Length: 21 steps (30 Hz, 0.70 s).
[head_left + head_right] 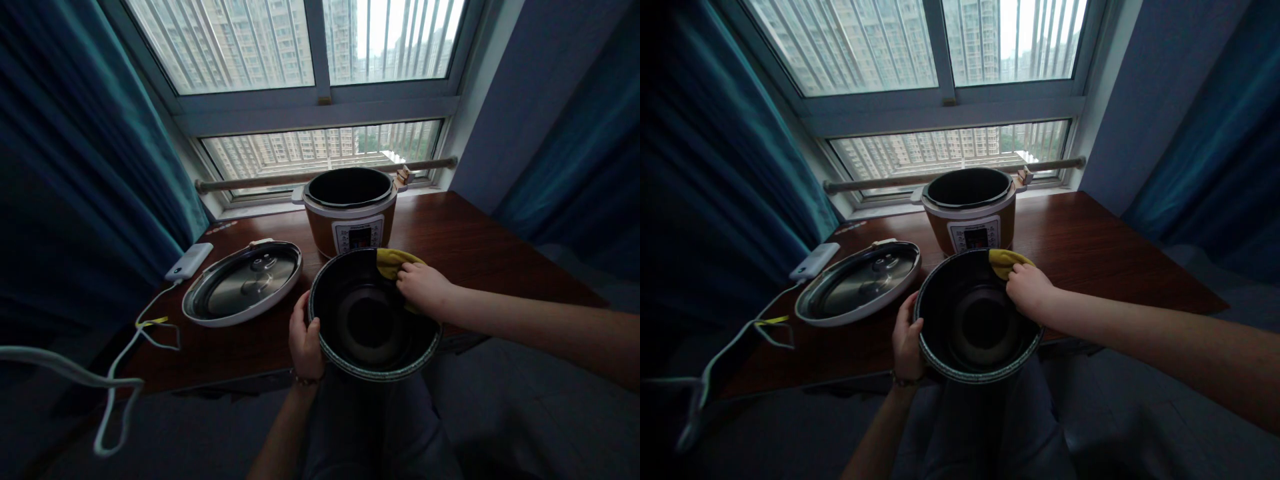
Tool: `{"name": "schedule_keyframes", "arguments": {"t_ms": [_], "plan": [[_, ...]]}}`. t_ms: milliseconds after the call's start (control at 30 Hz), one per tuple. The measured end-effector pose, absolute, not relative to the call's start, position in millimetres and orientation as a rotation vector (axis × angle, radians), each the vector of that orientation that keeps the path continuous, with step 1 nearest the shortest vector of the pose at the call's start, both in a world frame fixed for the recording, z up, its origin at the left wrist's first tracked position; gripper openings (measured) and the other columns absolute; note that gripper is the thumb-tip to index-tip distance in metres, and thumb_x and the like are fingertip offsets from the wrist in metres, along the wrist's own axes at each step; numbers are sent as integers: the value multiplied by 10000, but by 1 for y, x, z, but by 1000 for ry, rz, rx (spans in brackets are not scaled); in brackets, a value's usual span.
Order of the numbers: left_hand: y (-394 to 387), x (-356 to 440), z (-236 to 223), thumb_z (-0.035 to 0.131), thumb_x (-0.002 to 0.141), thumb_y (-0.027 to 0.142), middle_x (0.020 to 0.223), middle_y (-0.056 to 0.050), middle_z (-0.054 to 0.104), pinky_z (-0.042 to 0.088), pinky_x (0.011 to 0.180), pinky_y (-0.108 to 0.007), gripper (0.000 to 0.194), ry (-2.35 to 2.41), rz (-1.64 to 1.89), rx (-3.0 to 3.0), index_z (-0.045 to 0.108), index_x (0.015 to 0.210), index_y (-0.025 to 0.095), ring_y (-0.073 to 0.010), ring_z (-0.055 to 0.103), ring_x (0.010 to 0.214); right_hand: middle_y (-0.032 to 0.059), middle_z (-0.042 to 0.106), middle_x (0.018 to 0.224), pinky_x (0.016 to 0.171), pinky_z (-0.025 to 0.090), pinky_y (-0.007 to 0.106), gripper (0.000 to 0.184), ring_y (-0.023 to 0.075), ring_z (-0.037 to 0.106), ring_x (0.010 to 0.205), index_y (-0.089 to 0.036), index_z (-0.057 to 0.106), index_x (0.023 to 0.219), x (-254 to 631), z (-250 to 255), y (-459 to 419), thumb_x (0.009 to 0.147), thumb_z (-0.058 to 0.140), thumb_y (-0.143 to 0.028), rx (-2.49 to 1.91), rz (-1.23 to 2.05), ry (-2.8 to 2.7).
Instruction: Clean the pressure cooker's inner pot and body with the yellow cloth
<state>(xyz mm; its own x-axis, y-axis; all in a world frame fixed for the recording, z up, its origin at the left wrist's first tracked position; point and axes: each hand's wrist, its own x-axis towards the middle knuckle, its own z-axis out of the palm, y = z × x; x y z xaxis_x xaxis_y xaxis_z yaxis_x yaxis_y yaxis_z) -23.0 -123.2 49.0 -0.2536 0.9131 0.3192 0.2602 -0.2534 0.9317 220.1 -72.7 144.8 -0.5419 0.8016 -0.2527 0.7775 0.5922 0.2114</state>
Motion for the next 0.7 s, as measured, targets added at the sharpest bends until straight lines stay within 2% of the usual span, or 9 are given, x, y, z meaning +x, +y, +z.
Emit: {"name": "schedule_keyframes", "arguments": {"t_ms": [133, 267, 333, 433, 500, 567, 633, 700], "plan": [[-127, -27, 60, 470, 800, 252, 1354, -88, 441, 220, 1088, -435, 506, 1571, 1499, 1586, 423, 1300, 198, -262, 354, 1282, 158, 674, 882, 672, 450, 347, 233, 284, 634, 819, -120, 677, 912, 208, 155, -94, 789, 479, -133, 1459, -85, 2399], [-134, -25, 86, 527, 772, 180, 1360, -66, 440, 134, 1117, -459, 518, 1681, 1491, 1821, 452, 1282, 225, -258, 271, 1331, 167, 680, 888, 572, 429, 291, 337, 268, 655, 768, -114, 681, 933, 192, 160, -109, 857, 424, -318, 1402, -532, 2309], [-139, -23, 103, 520, 776, 166, 1325, -55, 482, 151, 1117, -460, 461, 1625, 1472, 1957, 499, 1233, 223, -254, 281, 1328, 144, 685, 876, 567, 421, 269, 375, 239, 651, 748, -122, 683, 934, 191, 165, -111, 865, 412, -372, 1299, -748, 2358], [-141, -18, 126, 482, 805, 174, 1259, -49, 548, 267, 1084, -419, 360, 1443, 1340, 2120, 560, 1155, 208, -236, 397, 1263, 93, 687, 866, 619, 436, 252, 353, 192, 638, 749, -156, 666, 962, 204, 169, -110, 880, 387, -356, 1402, -894, 2569], [-135, -13, 139, 458, 820, 198, 1184, -55, 604, 381, 1005, -374, 324, 1317, 1139, 2200, 594, 1113, 203, -225, 517, 1152, 83, 679, 922, 721, 454, 262, 326, 188, 626, 832, -164, 636, 1016, 218, 166, -110, 884, 386, -327, 1730, -816, 2728], [-124, -5, 147, 442, 825, 227, 1060, -54, 665, 469, 878, -332, 296, 1197, 872, 2258, 638, 1047, 217, -216, 610, 998, 108, 634, 1074, 886, 424, 307, 320, 213, 571, 1015, -148, 596, 1076, 231, 155, -111, 879, 393, -298, 2150, -560, 2830], [-109, 10, 148, 474, 799, 252, 866, -40, 704, 500, 745, -297, 236, 1081, 650, 2283, 689, 897, 246, -208, 655, 818, 142, 520, 1258, 1014, 340, 370, 361, 245, 435, 1204, -120, 536, 1160, 240, 137, -113, 866, 409, -286, 2474, -276, 2842], [-93, 30, 140, 565, 724, 266, 636, -18, 675, 492, 642, -269, 136, 1069, 623, 2245, 687, 666, 261, -195, 645, 635, 164, 380, 1380, 1059, 288, 420, 462, 265, 295, 1307, -88, 438, 1264, 243, 117, -115, 849, 429, -290, 2636, -169, 2806]]}}
